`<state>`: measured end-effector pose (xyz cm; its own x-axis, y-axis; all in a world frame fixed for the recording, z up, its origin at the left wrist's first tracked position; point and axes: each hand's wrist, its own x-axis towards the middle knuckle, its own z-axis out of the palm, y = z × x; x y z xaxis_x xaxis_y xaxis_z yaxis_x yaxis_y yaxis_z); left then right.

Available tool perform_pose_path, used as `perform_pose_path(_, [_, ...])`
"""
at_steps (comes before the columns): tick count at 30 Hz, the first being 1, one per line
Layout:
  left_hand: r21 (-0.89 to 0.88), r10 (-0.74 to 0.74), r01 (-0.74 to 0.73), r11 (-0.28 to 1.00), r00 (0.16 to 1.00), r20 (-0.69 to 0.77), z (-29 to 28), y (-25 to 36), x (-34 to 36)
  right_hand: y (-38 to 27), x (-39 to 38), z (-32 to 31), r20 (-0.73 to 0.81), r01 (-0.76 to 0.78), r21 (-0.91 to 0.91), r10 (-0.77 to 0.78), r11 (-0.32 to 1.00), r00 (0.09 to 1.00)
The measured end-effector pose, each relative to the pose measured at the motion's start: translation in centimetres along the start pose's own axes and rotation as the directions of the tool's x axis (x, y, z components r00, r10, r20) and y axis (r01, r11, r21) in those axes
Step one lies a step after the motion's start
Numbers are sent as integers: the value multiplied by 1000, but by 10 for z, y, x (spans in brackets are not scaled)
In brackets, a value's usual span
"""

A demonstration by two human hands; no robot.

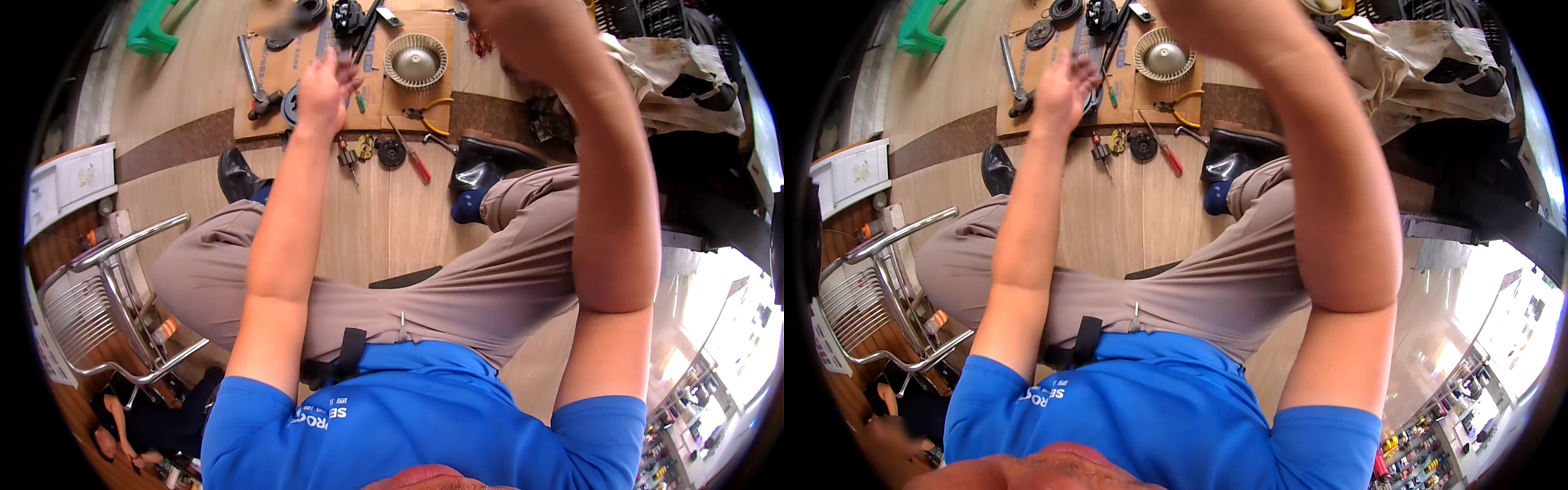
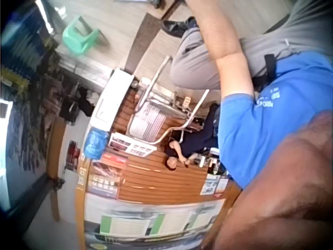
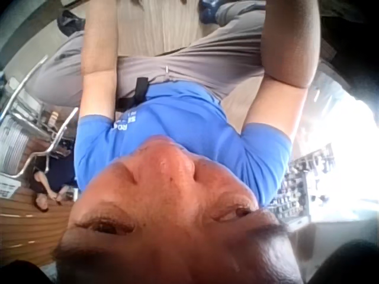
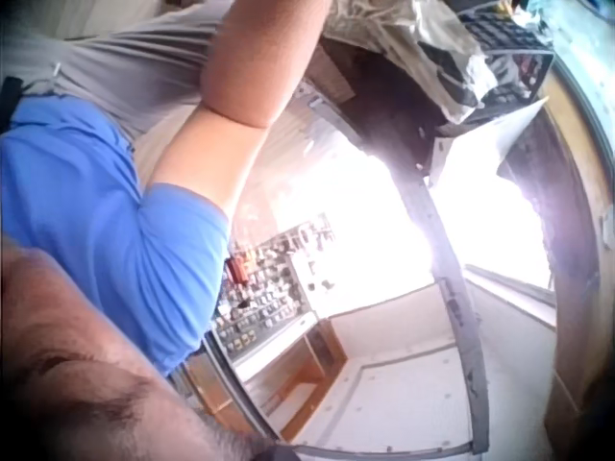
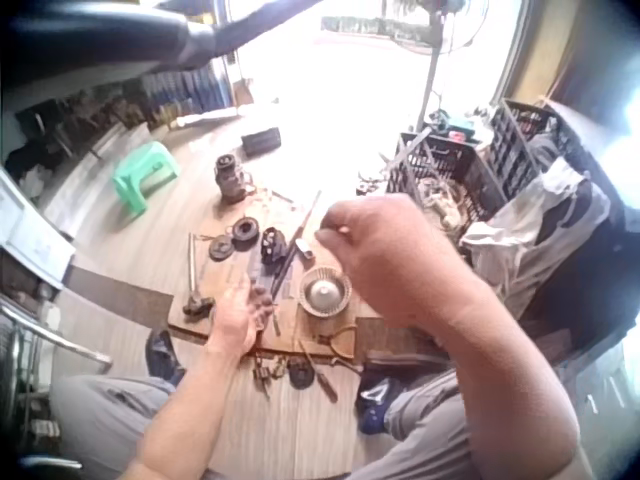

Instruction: The person manipulates the rotor and wires of a small motor by hand, using a yellow pair of pliers to adjust the components and inserting small parts.

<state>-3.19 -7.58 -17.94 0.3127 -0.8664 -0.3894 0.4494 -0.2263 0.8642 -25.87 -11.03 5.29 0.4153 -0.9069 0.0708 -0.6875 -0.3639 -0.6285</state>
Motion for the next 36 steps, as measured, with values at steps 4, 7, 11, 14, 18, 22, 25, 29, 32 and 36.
perform_pose_path(4, [-333,119,-26,942,958,260,57,136,-65,-11,-9,56,180,204,-191,-170,960,969])
perform_pose_path(7, [-260,181,-145,955,976,121,7,196,-51,-32,-18,80,349,328,-169,-255,929,902])
perform_pose_path(11, [-207,217,-197,958,973,81,-41,256,-40,-36,-30,92,388,358,-66,-307,931,869])
perform_pose_path(14, [-178,192,-178,968,979,64,-95,283,-37,-32,-32,95,378,352,-33,-314,936,871])
perform_pose_path(18, [-269,221,-234,934,972,-77,-183,289,-31,-37,-22,78,483,368,-63,-294,928,825])
perform_pose_path(22, [-182,231,-286,941,934,-273,-183,290,-16,-11,-13,69,488,259,-151,-156,954,859])
perform_pose_path(25, [-184,208,-279,943,921,-331,-189,291,-10,0,-3,53,429,197,-186,-101,962,898])
perform_pose_path(29, [-123,232,-296,947,897,-377,-190,295,-11,17,-1,51,287,107,109,-134,988,949])
perform_pose_path(32, [-110,235,-305,946,879,-415,-211,301,-2,36,6,38,290,-75,233,4,969,957])
perform_pose_path(36, [-126,229,-303,945,883,-409,-221,300,15,56,8,8,206,-37,217,-8,976,979])
